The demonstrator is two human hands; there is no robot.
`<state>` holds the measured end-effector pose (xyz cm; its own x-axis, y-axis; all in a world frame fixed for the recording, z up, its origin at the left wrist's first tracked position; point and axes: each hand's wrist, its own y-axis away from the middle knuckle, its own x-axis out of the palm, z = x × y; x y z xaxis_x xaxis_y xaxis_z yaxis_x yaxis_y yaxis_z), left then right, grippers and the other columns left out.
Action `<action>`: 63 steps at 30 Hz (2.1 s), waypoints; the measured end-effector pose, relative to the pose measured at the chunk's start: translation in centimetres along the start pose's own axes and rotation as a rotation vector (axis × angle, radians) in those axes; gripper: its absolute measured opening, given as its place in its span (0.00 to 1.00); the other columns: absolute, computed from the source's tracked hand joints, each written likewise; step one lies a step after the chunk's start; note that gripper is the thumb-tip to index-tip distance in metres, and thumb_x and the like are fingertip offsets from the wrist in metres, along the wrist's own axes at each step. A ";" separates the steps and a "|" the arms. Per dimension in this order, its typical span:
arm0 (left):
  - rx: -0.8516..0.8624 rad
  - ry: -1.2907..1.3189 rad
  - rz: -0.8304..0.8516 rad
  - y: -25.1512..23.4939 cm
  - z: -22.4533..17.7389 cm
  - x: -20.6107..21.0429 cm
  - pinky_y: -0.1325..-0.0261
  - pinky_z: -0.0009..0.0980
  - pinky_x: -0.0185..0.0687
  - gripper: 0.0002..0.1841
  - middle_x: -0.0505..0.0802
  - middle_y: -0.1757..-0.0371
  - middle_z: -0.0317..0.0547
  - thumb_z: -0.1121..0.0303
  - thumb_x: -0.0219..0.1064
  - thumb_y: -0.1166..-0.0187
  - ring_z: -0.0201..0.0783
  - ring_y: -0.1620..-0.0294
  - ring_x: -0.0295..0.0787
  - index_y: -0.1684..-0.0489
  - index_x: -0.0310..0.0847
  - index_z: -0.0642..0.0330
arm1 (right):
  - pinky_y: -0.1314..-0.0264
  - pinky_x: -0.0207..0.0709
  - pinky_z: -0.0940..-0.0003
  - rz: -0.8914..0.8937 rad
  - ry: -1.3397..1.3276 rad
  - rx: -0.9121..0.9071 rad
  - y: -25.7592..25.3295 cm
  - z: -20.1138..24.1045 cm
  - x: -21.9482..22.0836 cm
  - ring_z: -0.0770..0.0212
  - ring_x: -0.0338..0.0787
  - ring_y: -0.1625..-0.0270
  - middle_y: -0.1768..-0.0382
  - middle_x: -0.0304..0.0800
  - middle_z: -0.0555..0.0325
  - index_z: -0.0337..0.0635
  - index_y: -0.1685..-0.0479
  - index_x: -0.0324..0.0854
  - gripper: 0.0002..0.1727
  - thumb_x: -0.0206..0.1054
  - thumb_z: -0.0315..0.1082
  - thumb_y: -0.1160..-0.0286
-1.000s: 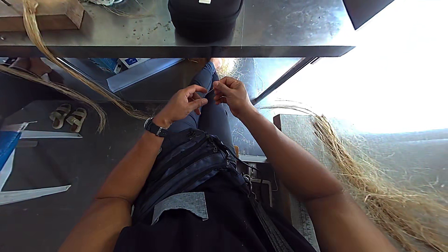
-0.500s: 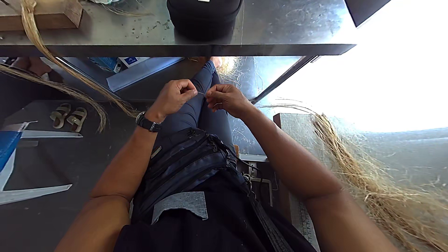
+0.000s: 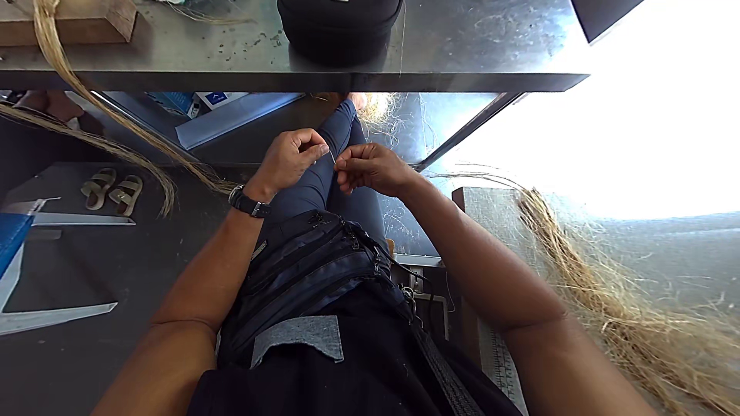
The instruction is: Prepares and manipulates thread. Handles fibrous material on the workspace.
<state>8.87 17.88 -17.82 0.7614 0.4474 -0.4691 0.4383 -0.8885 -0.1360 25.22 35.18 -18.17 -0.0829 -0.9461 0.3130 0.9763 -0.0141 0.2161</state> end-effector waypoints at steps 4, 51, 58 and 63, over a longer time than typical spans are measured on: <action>0.018 0.016 -0.015 -0.1 0.0 -0.1 0.76 0.23 0.71 0.09 0.86 0.75 0.34 0.62 0.66 0.14 0.26 0.80 0.76 0.59 0.89 0.57 | 0.58 0.93 0.61 -0.011 -0.020 -0.004 -0.1 0.0 0.0 0.59 0.96 0.68 0.69 0.94 0.51 0.32 0.53 0.81 0.10 0.56 0.29 0.09; -0.035 -0.196 -0.134 1.0 0.7 5.2 0.68 0.32 0.78 0.13 0.89 0.72 0.38 0.62 0.59 0.10 0.30 0.76 0.80 0.49 0.91 0.56 | 0.71 0.86 0.67 -0.464 0.470 -0.319 -0.7 -1.0 0.2 0.64 0.87 0.79 0.78 0.87 0.55 0.32 0.38 0.83 0.16 0.57 0.24 0.18; -0.118 -0.651 0.009 1.2 1.2 4.0 0.54 0.57 0.86 0.14 0.94 0.63 0.52 0.63 0.57 0.10 0.53 0.58 0.93 0.50 0.89 0.57 | 0.75 0.87 0.68 -0.664 0.496 -0.450 -0.3 0.1 -0.5 0.65 0.88 0.78 0.70 0.92 0.56 0.33 0.43 0.82 0.13 0.56 0.26 0.16; -0.023 -0.668 0.087 1.4 0.7 4.3 0.56 0.56 0.85 0.13 0.93 0.63 0.51 0.64 0.58 0.11 0.53 0.58 0.92 0.54 0.89 0.58 | 0.56 0.88 0.59 -0.316 1.030 -0.333 -0.4 -0.6 0.9 0.58 0.90 0.61 0.43 0.88 0.46 0.39 0.38 0.88 0.16 0.67 0.29 0.22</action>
<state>12.40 18.54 -20.65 0.3381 0.2086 -0.9177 0.4047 -0.9126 -0.0583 24.87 34.17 -18.53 -0.2816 -0.6983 -0.6581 0.9582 -0.2402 -0.1552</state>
